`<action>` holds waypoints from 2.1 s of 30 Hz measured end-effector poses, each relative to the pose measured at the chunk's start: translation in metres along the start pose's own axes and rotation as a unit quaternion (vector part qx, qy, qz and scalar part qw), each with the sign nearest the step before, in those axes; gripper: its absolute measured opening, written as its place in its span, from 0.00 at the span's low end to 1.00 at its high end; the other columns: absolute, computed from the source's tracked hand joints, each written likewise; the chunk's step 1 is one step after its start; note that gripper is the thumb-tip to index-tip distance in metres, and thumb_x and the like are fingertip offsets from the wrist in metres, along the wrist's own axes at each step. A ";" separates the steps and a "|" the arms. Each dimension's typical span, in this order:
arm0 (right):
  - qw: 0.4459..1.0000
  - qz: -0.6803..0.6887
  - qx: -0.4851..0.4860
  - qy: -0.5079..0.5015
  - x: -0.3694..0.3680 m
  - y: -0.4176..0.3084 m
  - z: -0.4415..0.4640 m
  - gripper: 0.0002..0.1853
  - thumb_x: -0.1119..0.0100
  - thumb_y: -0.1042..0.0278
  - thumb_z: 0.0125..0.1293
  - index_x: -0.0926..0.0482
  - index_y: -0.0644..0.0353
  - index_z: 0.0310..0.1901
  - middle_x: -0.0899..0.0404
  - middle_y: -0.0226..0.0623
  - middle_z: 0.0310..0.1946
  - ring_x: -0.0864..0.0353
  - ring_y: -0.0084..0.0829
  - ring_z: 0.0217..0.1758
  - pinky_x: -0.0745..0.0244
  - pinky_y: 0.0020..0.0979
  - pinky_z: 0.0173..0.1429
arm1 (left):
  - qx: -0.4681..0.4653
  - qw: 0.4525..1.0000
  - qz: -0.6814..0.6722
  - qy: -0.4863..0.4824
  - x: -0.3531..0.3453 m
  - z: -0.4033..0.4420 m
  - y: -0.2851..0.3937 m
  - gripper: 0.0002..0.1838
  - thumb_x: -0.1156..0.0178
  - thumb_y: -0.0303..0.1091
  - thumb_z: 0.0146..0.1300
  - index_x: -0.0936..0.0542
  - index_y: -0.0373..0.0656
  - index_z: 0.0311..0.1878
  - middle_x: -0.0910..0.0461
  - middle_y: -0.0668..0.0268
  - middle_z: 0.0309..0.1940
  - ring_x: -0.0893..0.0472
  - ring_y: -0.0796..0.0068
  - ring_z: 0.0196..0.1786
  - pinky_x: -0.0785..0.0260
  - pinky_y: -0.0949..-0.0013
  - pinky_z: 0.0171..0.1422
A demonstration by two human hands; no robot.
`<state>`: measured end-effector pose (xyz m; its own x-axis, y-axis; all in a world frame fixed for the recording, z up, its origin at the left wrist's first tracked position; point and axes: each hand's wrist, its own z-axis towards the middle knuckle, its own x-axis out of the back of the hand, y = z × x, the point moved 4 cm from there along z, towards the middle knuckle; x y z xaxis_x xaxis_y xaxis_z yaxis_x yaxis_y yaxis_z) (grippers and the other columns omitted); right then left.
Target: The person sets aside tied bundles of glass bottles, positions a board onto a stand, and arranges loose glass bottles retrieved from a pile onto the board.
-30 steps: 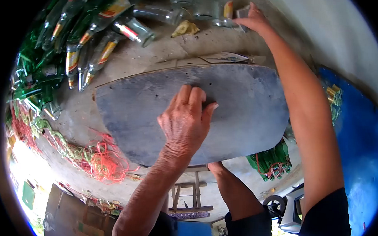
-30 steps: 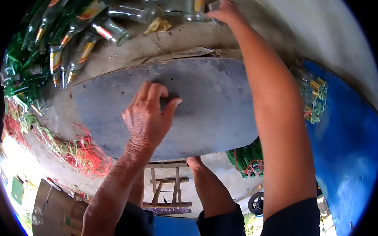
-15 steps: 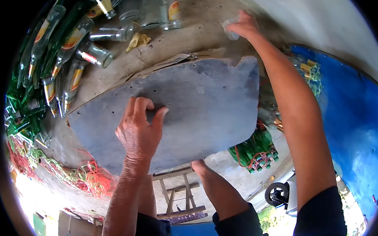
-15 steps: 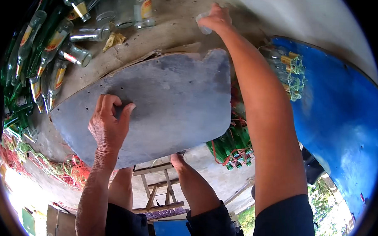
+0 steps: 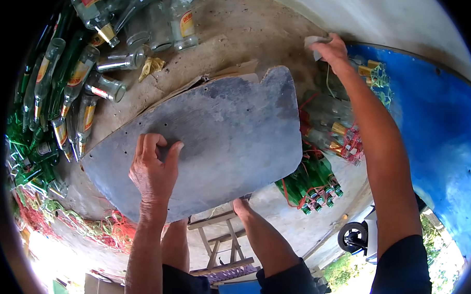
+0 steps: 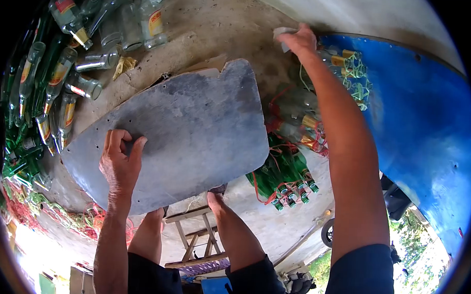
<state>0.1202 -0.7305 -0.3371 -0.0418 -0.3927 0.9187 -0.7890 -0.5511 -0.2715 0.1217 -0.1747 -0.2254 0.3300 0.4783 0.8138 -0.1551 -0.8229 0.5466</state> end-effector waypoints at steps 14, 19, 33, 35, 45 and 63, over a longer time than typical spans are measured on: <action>0.984 0.137 0.030 -0.106 0.006 0.012 -0.110 0.21 0.36 0.52 0.69 0.14 0.62 0.50 0.12 0.48 0.40 0.13 0.42 0.49 0.20 0.41 0.57 | 0.007 1.000 0.007 -0.014 0.002 0.000 -0.001 0.18 0.22 0.42 0.57 0.23 0.48 0.37 0.23 0.70 0.33 0.22 0.65 0.31 0.30 0.59 0.35; 0.931 0.293 -0.084 -0.199 0.016 -0.026 -0.238 0.31 0.36 0.40 0.73 0.18 0.64 0.56 0.13 0.41 0.47 0.18 0.30 0.50 0.24 0.36 0.56 | 0.013 1.000 -0.009 -0.023 0.007 -0.002 -0.001 0.17 0.22 0.41 0.57 0.22 0.47 0.39 0.22 0.68 0.35 0.20 0.63 0.34 0.28 0.59 0.38; 0.885 0.318 -0.137 -0.313 -0.015 -0.025 -0.282 0.42 0.28 0.34 0.65 0.20 0.67 0.65 0.16 0.39 0.58 0.20 0.30 0.58 0.25 0.35 0.64 | 0.122 0.963 0.069 0.230 0.139 -0.082 -0.123 0.21 0.25 0.34 0.64 0.20 0.40 0.56 0.23 0.60 0.49 0.21 0.63 0.49 0.26 0.59 0.52; 0.906 0.278 -0.104 -0.302 -0.014 -0.019 -0.275 0.44 0.27 0.32 0.63 0.20 0.66 0.65 0.16 0.38 0.58 0.20 0.29 0.59 0.25 0.35 0.64 | 0.105 0.977 0.024 0.184 0.137 -0.074 -0.091 0.18 0.26 0.31 0.63 0.19 0.39 0.53 0.21 0.60 0.46 0.21 0.65 0.46 0.26 0.61 0.51; 0.963 0.185 -0.120 -0.156 -0.020 0.049 -0.139 0.29 0.31 0.50 0.70 0.21 0.59 0.66 0.14 0.40 0.57 0.15 0.32 0.55 0.21 0.35 0.60 | -0.148 0.981 -0.101 0.073 -0.010 0.020 0.050 0.12 0.25 0.28 0.57 0.22 0.45 0.36 0.24 0.65 0.31 0.22 0.64 0.33 0.29 0.61 0.40; 0.982 0.105 -0.068 -0.139 -0.079 0.081 0.081 0.44 0.26 0.53 0.67 0.39 0.47 0.80 0.29 0.42 0.70 0.22 0.43 0.65 0.12 0.46 0.47 | -0.149 0.985 0.061 0.060 -0.065 0.021 0.047 0.12 0.27 0.42 0.64 0.21 0.51 0.40 0.26 0.68 0.36 0.27 0.60 0.43 0.39 0.57 0.52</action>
<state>0.1094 -0.8039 -0.4546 -0.0588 -0.6837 0.7274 -0.8562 -0.3401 -0.3889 0.1125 -0.2511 -0.2567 0.1820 0.4295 0.8845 -0.4591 -0.7584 0.4627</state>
